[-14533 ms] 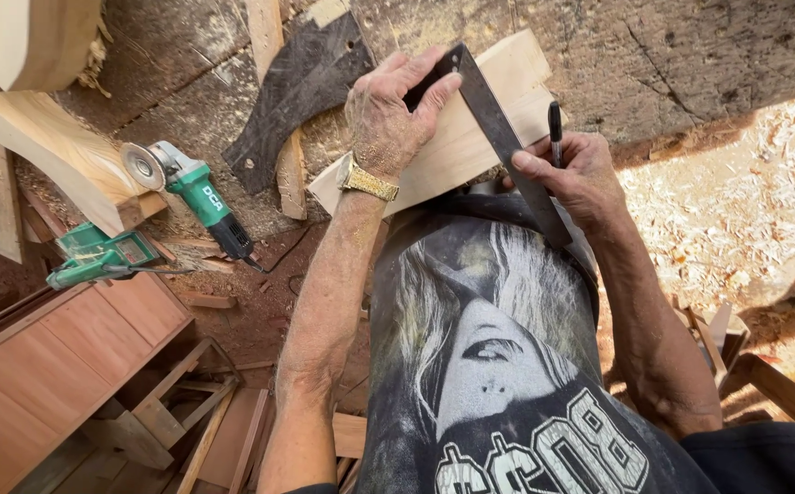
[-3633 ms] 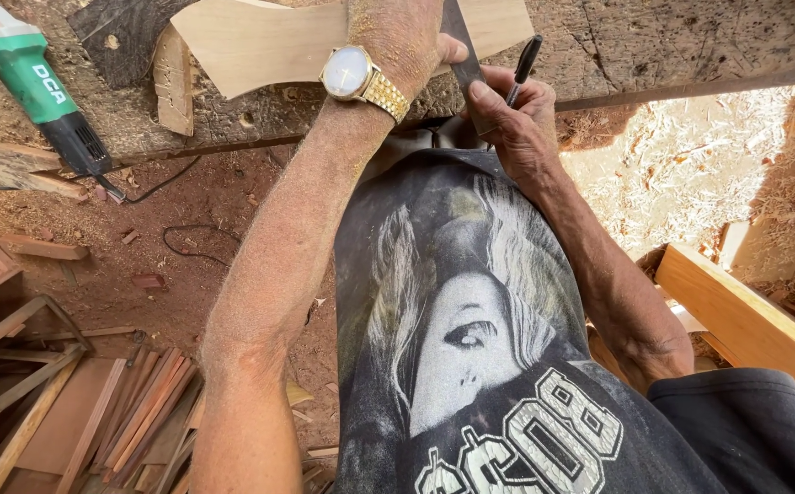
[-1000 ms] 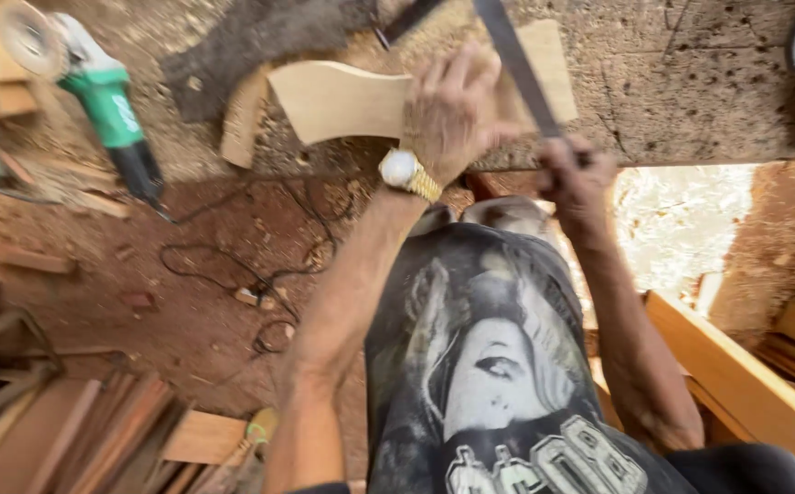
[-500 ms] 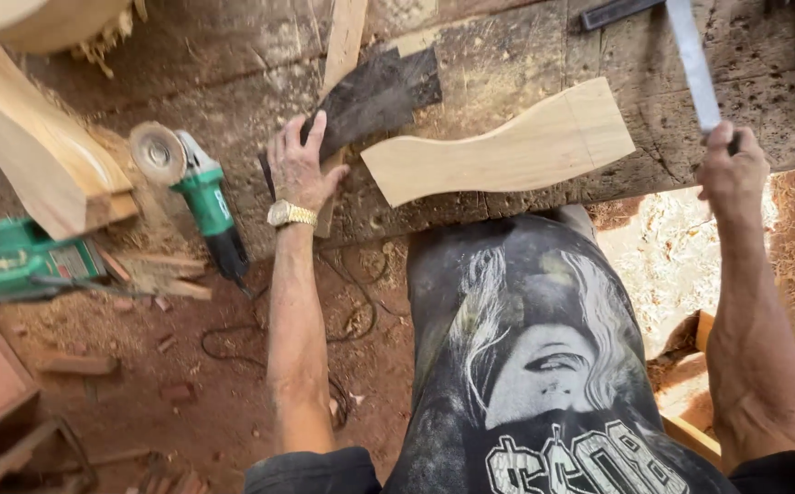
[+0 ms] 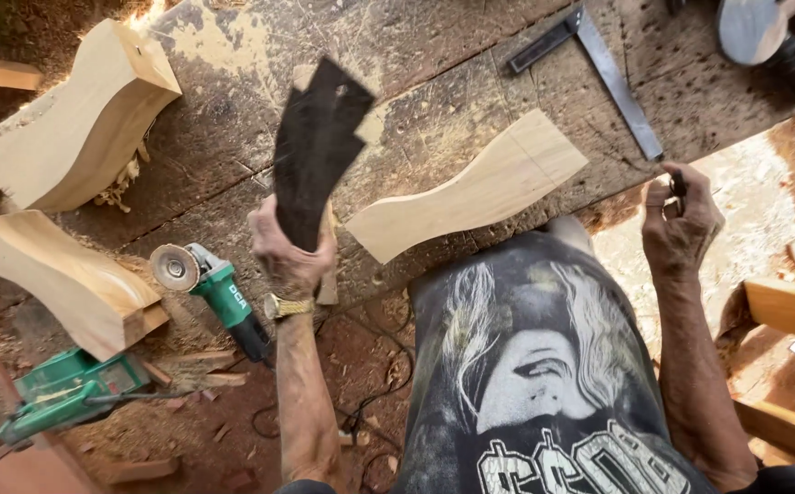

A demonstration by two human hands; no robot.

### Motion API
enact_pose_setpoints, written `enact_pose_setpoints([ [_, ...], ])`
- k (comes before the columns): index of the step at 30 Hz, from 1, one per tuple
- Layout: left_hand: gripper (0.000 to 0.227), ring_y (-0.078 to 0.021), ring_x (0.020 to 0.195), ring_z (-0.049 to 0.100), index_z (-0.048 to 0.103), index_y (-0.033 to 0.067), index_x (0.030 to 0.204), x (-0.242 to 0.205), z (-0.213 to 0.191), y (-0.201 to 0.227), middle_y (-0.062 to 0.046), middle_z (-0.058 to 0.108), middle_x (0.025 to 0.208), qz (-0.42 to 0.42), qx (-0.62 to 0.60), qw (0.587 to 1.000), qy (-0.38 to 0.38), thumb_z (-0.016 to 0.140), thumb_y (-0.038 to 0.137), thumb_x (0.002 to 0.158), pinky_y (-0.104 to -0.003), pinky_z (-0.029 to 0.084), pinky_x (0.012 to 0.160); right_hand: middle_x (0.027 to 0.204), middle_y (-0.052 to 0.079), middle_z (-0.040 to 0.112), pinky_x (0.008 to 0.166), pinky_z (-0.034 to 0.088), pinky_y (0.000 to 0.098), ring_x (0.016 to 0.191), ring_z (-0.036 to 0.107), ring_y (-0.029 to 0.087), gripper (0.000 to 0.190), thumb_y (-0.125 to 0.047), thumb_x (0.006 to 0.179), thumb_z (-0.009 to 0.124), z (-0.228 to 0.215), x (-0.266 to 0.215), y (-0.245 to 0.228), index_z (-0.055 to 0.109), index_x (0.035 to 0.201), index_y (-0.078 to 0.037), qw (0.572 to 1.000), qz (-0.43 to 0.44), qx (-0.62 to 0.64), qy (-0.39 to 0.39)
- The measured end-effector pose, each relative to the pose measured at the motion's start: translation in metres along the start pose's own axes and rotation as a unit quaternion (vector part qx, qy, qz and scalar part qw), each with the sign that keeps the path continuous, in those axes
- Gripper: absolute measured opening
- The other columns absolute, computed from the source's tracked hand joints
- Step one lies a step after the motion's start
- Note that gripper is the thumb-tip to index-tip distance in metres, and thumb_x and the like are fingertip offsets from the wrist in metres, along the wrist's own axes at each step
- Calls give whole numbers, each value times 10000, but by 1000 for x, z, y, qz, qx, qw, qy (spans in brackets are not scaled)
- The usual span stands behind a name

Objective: The person marks a curved wooden piece using a black marker and a metal square ruler. They align the ruler on the wood and draw straight lines, then flip the piece to mark the other side. The person also uses a darker, finished wooden piece as a template to trace its outline onto the lighter wood.

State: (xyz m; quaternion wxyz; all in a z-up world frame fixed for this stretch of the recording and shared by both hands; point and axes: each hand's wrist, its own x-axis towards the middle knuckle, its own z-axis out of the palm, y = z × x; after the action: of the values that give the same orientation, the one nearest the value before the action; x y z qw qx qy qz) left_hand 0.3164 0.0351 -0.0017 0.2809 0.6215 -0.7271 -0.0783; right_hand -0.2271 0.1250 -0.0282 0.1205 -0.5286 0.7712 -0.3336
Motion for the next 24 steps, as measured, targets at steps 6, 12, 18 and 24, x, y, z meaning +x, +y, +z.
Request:
enact_pose_setpoints([
  [6,743,-270,939,651,540,-6,1389,20,3,113,-161,646,1099,117,-73,983,-117,811,162,718,-408,617,790,1009,15,650,527,458,195,781,564,101,708,-550,988,814,2,31,-101,507,1464,-124,987,-149,48,-28],
  [12,791,-282,938,651,560,-22,1387,18,34,136,-164,646,1086,105,-78,978,-165,789,191,661,-426,595,819,1148,154,663,489,506,313,800,630,200,1102,-689,413,895,-1,54,-161,614,1360,-201,927,-310,-125,-167],
  [18,775,-317,980,660,540,-16,1390,-8,24,155,-178,625,1185,19,-125,963,-236,738,176,665,-415,597,817,1201,-32,736,647,530,306,832,632,149,461,-146,747,875,-7,51,-139,774,1194,-194,876,-437,-75,-189],
  [24,441,-234,933,698,658,105,1189,-43,3,139,-64,711,1047,21,35,986,-164,782,109,766,-397,606,808,1045,-29,789,563,458,322,752,595,143,240,-201,814,921,-14,62,-117,829,1034,-173,850,-495,-44,-176],
])
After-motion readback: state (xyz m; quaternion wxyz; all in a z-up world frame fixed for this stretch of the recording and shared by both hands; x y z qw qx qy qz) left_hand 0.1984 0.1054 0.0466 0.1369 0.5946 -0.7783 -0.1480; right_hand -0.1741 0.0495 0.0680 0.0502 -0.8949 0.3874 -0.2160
